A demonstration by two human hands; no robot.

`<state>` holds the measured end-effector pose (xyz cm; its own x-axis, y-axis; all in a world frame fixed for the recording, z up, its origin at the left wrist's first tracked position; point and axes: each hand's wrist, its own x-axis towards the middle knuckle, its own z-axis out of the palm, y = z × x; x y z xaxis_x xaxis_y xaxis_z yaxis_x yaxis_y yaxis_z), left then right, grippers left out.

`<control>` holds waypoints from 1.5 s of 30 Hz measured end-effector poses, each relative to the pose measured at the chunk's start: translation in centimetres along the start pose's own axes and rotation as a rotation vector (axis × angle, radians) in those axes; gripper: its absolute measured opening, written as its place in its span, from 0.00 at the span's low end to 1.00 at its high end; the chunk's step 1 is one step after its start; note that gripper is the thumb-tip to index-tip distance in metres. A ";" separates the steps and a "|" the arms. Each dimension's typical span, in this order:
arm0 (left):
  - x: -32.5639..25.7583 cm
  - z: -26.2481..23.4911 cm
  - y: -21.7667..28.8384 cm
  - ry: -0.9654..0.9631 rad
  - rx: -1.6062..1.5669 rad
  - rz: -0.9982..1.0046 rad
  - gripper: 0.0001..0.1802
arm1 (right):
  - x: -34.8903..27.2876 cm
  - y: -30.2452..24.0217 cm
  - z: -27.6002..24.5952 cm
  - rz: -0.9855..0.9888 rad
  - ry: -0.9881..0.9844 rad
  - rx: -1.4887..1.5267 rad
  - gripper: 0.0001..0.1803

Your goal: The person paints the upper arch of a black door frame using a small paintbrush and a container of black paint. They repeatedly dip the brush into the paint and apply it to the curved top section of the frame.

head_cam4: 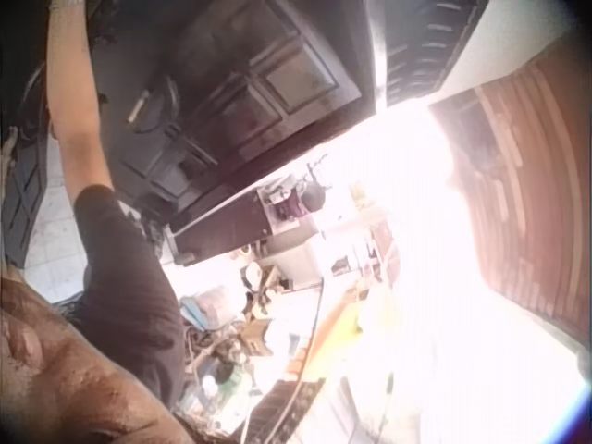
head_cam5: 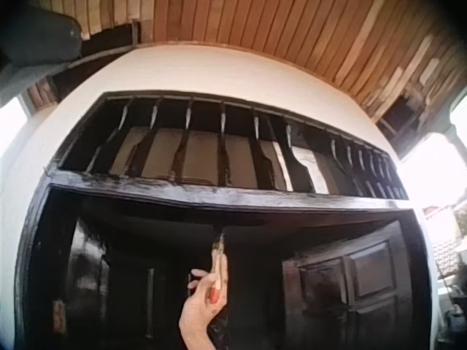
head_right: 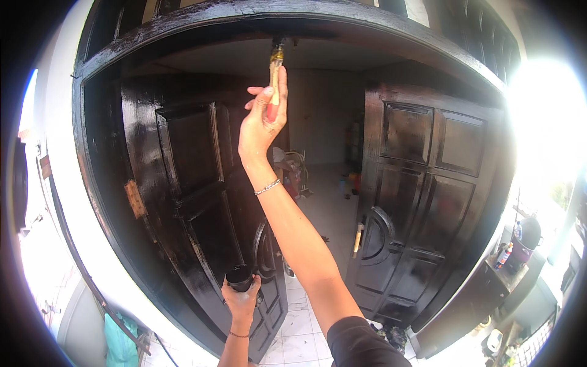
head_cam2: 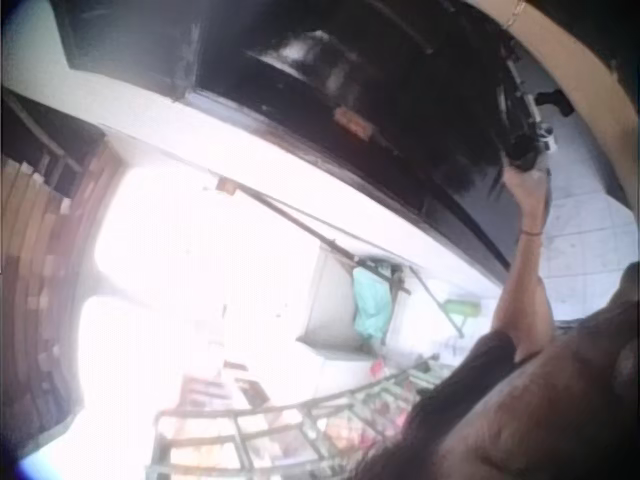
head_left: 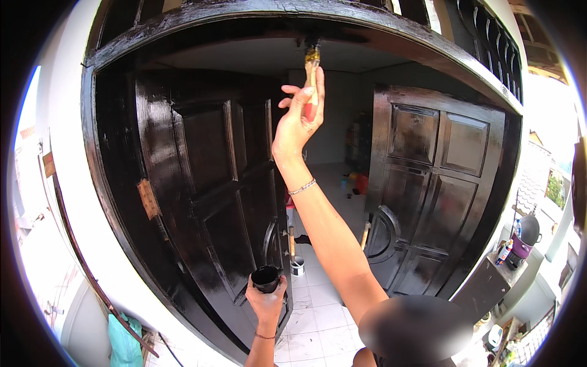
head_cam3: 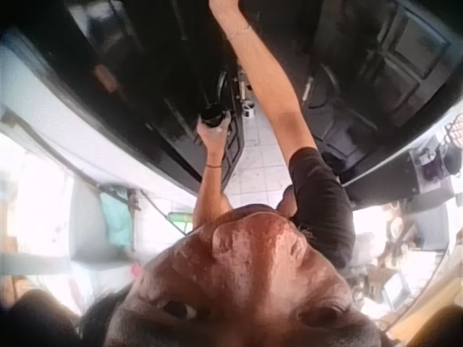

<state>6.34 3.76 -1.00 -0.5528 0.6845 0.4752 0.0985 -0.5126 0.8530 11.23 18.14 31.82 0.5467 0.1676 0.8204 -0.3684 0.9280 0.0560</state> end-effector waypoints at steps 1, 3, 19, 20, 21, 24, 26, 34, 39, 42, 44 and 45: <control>0.0 0.0 -0.3 -0.002 -0.017 0.031 0.15 | 0.3 -0.4 -0.3 -0.070 0.082 -0.041 0.29; 0.1 -0.1 -0.3 0.002 -0.018 0.022 0.15 | 2.0 -0.9 -1.0 -0.035 0.251 -0.093 0.29; 0.5 -0.7 0.2 0.047 -0.050 0.044 0.15 | 3.1 -1.1 0.5 -0.017 0.278 -0.031 0.28; 0.6 -0.9 0.3 0.052 -0.043 0.028 0.15 | 2.9 -0.9 0.9 0.019 0.228 0.004 0.28; 0.7 -0.6 0.6 0.046 -0.047 0.012 0.16 | 2.8 -1.1 1.3 0.043 0.176 0.032 0.28; 0.6 -0.9 0.4 0.054 -0.013 -0.009 0.15 | -0.1 -0.2 1.9 0.078 -0.022 0.041 0.27; 0.5 -1.2 0.1 0.056 0.006 0.008 0.15 | -1.5 -0.1 1.4 0.068 -0.038 0.022 0.27; 0.5 -0.6 1.2 0.034 -0.097 -0.057 0.15 | 0.0 -0.6 3.5 0.044 0.058 0.076 0.27; 0.7 -1.0 -0.6 0.066 -0.034 0.029 0.15 | -4.1 -1.0 4.4 0.098 -0.068 0.028 0.27; 0.9 -1.2 -0.3 0.074 -0.013 0.062 0.15 | -2.0 -1.2 4.2 -0.005 0.222 -0.032 0.29; 1.0 -1.1 0.5 0.067 -0.038 0.027 0.15 | -0.8 -0.5 4.6 0.024 0.184 -0.003 0.29; 1.0 -0.9 0.9 0.052 -0.080 -0.017 0.15 | -0.6 -0.2 4.7 0.048 0.136 0.005 0.29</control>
<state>5.17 3.52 0.03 -0.5960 0.6668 0.4474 0.0236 -0.5424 0.8398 7.44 16.29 33.95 0.6250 0.2559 0.7375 -0.4006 0.9160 0.0217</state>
